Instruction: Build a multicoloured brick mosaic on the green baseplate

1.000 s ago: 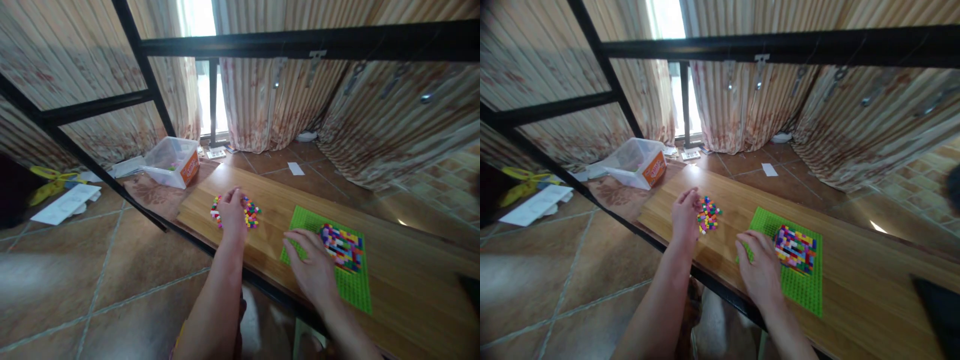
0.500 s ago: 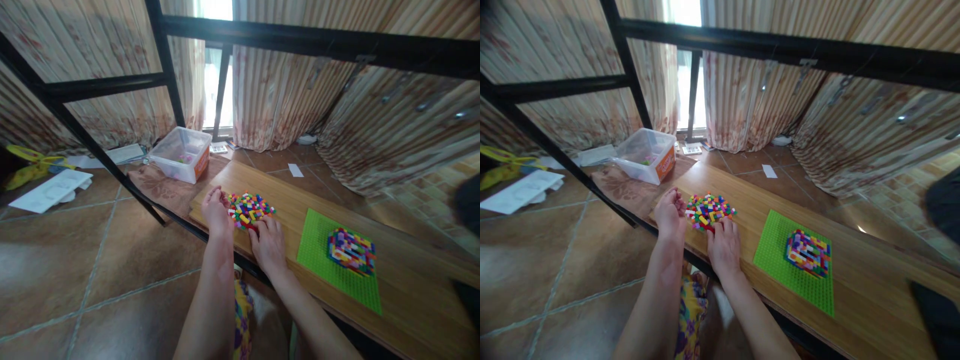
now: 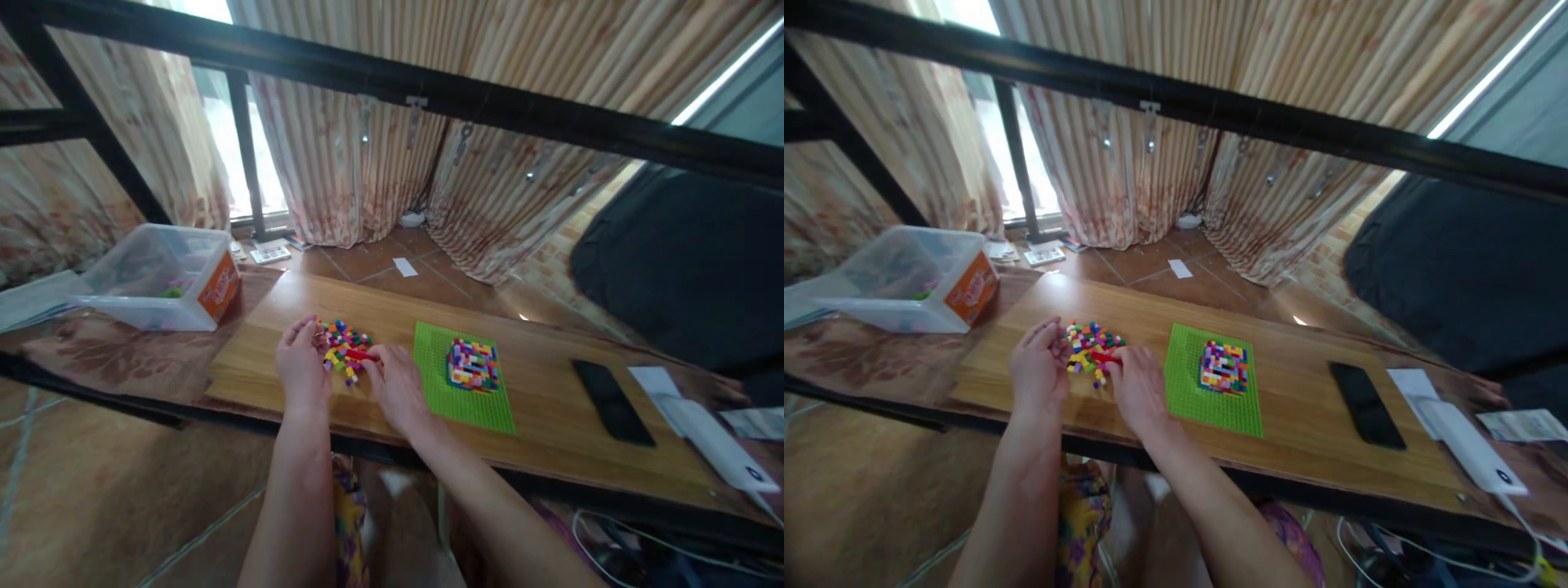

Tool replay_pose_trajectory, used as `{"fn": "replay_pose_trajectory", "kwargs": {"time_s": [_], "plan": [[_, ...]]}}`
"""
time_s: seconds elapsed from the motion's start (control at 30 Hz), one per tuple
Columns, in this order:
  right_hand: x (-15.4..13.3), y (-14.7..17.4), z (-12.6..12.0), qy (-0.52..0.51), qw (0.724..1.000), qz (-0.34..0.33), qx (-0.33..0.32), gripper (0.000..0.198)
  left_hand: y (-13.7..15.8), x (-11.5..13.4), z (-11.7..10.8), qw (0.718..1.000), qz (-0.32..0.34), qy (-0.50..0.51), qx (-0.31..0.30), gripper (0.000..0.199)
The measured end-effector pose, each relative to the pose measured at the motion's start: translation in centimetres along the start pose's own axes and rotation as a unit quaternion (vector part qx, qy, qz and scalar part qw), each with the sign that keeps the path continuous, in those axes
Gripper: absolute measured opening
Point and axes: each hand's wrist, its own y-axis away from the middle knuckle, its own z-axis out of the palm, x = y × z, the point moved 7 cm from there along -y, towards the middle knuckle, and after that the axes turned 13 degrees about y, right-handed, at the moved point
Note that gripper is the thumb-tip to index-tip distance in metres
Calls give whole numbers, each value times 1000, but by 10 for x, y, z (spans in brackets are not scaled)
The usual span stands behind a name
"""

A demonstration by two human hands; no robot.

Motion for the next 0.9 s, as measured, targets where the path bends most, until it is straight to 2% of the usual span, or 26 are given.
{"fn": "replay_pose_trajectory", "kwargs": {"time_s": [0.1,0.2,0.33,0.43,0.63,0.77,0.9], "plan": [[25,11,-32,-48,998,33,27,7,14,-19,18,996,-25,-70,-53,16],[68,31,-64,-80,992,76,67,11,35,-47,36,982,-53,-134,-120,16],[141,63,-99,-131,962,176,160,19,67,-96,57,940,-91,-227,-238,13],[175,71,-110,-107,961,194,167,19,82,-122,65,910,-64,-296,-282,12],[185,55,-112,-66,977,153,133,18,92,-143,83,854,20,-416,-313,15],[184,49,-108,-49,986,122,102,17,96,-154,90,832,14,-444,-333,18],[183,51,-106,-44,987,120,94,14,99,-161,92,823,1,-447,-349,18]]}}
